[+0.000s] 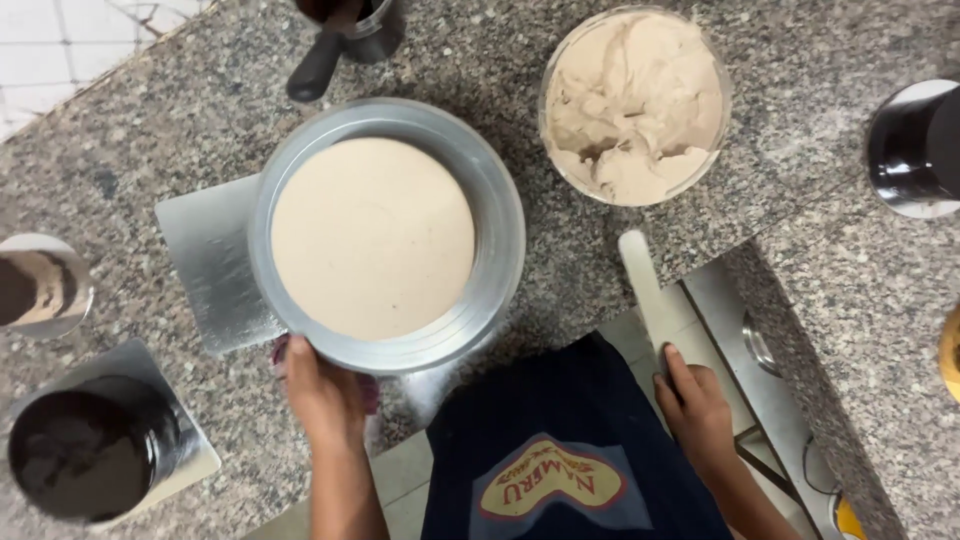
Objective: The person uses a spatula to smooth the top of a cake on a turntable, wipes the spatula with a cloth, and pours dark glaze over the cake. They then use the spatula to spread and smooth the glaze across the top and sides while rotating the turntable.
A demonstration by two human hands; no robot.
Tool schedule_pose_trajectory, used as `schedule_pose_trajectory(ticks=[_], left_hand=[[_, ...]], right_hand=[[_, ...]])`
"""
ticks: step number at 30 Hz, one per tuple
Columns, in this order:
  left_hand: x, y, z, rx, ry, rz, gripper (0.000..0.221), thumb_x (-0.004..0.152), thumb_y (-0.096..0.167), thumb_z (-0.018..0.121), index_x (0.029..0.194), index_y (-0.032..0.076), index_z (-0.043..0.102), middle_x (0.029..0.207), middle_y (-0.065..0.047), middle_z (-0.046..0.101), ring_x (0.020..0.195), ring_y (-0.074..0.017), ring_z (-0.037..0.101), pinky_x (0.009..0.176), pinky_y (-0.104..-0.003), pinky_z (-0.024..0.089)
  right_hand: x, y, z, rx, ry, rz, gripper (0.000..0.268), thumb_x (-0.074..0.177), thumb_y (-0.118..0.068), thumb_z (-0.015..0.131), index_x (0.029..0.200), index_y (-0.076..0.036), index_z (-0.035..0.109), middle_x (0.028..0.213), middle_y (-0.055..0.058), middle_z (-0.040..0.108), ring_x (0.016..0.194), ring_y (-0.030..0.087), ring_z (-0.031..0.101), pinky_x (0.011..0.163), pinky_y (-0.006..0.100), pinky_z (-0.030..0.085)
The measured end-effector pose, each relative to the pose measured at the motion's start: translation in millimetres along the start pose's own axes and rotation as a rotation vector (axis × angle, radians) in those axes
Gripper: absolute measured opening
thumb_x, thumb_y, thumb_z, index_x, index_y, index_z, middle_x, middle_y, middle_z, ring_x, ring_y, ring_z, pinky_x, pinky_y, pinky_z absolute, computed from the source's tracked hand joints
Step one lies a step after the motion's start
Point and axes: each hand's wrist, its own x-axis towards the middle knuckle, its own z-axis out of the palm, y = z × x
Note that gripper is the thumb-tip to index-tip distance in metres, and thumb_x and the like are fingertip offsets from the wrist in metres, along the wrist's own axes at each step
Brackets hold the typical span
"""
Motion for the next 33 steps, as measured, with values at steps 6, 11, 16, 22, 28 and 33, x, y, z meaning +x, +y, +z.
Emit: schedule_pose_trajectory(ticks=[6, 11, 16, 22, 28, 33], left_hand=[[139, 25, -4, 0.104, -0.125, -0.041, 0.051, 0.1, 0.04, 0.06, 0.132, 0.0, 0.061, 0.128, -0.012, 0.068, 0.115, -0.0238, 0.066, 0.1, -0.039, 0.052], [220, 47, 24, 0.435, -0.288, -0.129, 0.05, 0.1, 0.045, 0.062, 0.124, 0.001, 0.067, 0.114, -0.01, 0.072, 0.102, -0.0205, 0.067, 0.091, -0.035, 0.054], [160, 40, 21, 0.286, -0.047, -0.078, 0.055, 0.097, 0.047, 0.06, 0.126, 0.001, 0.064, 0.114, -0.009, 0.074, 0.102, -0.0227, 0.07, 0.09, -0.037, 0.056], [-116, -25, 0, 0.875, -0.243, 0.039, 0.042, 0.1, 0.035, 0.059, 0.122, 0.0, 0.067, 0.112, -0.014, 0.075, 0.101, -0.0249, 0.072, 0.087, -0.038, 0.058], [-105, 6, 69, 0.794, -0.771, -0.079, 0.025, 0.102, 0.018, 0.065, 0.121, 0.004, 0.072, 0.118, -0.012, 0.078, 0.108, -0.0185, 0.075, 0.095, -0.032, 0.058], [-83, -2, 144, 0.377, -1.098, -0.443, 0.047, 0.096, 0.011, 0.074, 0.139, 0.0, 0.059, 0.122, -0.009, 0.069, 0.114, -0.0152, 0.065, 0.101, -0.031, 0.052]], right_hand=[[49, -47, -32, 0.313, 0.005, -0.051, 0.055, 0.091, -0.009, 0.073, 0.143, -0.004, 0.058, 0.097, 0.009, 0.065, 0.079, 0.017, 0.062, 0.069, 0.03, 0.051], [94, -85, -58, 0.653, -0.318, 0.145, 0.062, 0.089, -0.008, 0.071, 0.149, -0.005, 0.056, 0.083, 0.002, 0.057, 0.063, 0.01, 0.055, 0.053, 0.025, 0.046], [110, -106, -68, 0.916, -0.558, 0.239, 0.067, 0.088, -0.006, 0.068, 0.153, -0.011, 0.051, 0.086, 0.001, 0.059, 0.059, 0.008, 0.054, 0.047, 0.025, 0.047], [102, -113, -74, 0.656, -0.764, 0.312, 0.064, 0.091, -0.011, 0.073, 0.152, -0.02, 0.055, 0.088, 0.008, 0.058, 0.065, 0.017, 0.052, 0.055, 0.033, 0.049], [106, -124, -77, 0.523, -0.787, 0.092, 0.065, 0.086, -0.019, 0.074, 0.149, -0.02, 0.058, 0.096, 0.005, 0.068, 0.087, 0.02, 0.064, 0.073, 0.031, 0.053], [102, -121, -71, 0.591, -0.711, -0.009, 0.061, 0.084, -0.013, 0.071, 0.144, -0.014, 0.057, 0.11, 0.008, 0.07, 0.098, 0.021, 0.068, 0.079, 0.032, 0.056]])
